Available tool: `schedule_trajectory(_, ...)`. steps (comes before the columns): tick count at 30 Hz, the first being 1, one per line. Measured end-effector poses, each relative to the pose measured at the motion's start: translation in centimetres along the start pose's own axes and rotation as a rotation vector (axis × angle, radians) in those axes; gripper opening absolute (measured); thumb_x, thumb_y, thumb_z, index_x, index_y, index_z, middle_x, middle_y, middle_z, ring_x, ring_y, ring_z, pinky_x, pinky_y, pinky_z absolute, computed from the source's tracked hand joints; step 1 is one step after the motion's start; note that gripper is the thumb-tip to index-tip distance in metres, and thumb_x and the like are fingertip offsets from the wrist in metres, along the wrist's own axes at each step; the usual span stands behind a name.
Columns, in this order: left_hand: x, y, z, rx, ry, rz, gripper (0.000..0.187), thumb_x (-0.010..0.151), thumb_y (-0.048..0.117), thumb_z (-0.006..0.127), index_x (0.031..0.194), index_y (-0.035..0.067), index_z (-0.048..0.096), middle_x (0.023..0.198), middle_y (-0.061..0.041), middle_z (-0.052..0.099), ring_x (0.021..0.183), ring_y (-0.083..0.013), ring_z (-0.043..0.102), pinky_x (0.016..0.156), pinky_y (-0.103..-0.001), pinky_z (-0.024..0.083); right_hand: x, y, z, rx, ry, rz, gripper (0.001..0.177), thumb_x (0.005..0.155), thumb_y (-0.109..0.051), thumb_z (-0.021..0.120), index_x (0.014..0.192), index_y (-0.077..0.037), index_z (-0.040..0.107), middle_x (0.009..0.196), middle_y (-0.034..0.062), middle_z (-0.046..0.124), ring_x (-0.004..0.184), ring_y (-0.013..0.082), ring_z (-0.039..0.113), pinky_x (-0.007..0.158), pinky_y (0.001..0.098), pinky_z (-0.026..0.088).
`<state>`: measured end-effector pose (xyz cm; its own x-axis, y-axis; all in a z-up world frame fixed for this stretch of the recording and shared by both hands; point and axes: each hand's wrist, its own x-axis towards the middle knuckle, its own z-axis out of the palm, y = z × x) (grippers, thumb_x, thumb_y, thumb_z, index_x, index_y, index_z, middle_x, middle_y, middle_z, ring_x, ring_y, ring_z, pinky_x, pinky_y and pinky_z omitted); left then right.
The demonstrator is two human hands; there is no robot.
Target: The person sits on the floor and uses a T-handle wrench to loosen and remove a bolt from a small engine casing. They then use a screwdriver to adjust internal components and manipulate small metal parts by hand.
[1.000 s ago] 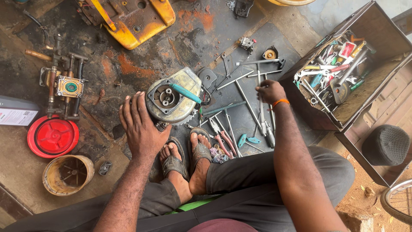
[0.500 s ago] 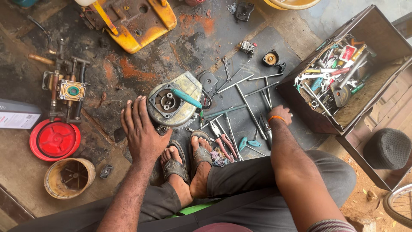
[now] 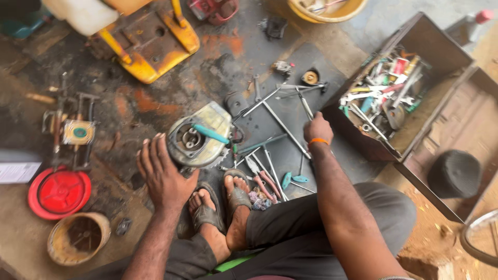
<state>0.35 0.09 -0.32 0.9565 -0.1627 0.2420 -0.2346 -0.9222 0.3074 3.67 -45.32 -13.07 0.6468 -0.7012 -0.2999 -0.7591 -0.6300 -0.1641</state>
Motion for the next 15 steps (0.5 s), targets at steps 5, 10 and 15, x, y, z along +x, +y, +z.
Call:
schedule_trajectory(5,0.0,0.5,-0.9,-0.013,-0.005,-0.022,0.112,0.068,0.038,0.089,0.156,0.001,0.030,0.155,-0.023,0.042,0.151,-0.0423,0.033,0.127,-0.063,0.023,3.8,0.6,-3.9,0.305,0.148,-0.154,0.036,0.088,-0.031,0.068,0.117,-0.009,0.068,0.110,0.0216,0.070,0.104,0.0402,0.066,0.091,0.0485,0.053)
schedule_trajectory(10,-0.4,0.4,-0.2,0.012,-0.007,-0.012,0.113,0.068,0.039,0.088,0.157,-0.001,0.031,0.156,-0.024,0.042,0.152,-0.0423,0.034,0.128,-0.063,0.024,10.4,7.8,-10.6,0.601,0.271,0.023,0.024,0.095,-0.022,0.064,0.112,-0.005,0.066,0.097,0.0137,0.065,0.086,0.0282,0.059,0.074,0.0410,0.048)
schedule_trajectory(15,-0.1,0.9,-0.4,0.026,0.055,-0.004,0.109,0.070,0.040,0.087,0.156,0.001,0.031,0.155,-0.022,0.044,0.151,-0.0414,0.034,0.128,-0.062,0.025,14.3,11.3,-20.2,1.236,0.080,0.186,0.014,0.102,-0.012,0.061,0.108,-0.001,0.064,0.084,0.0058,0.059,0.067,0.0162,0.053,0.056,0.0335,0.044)
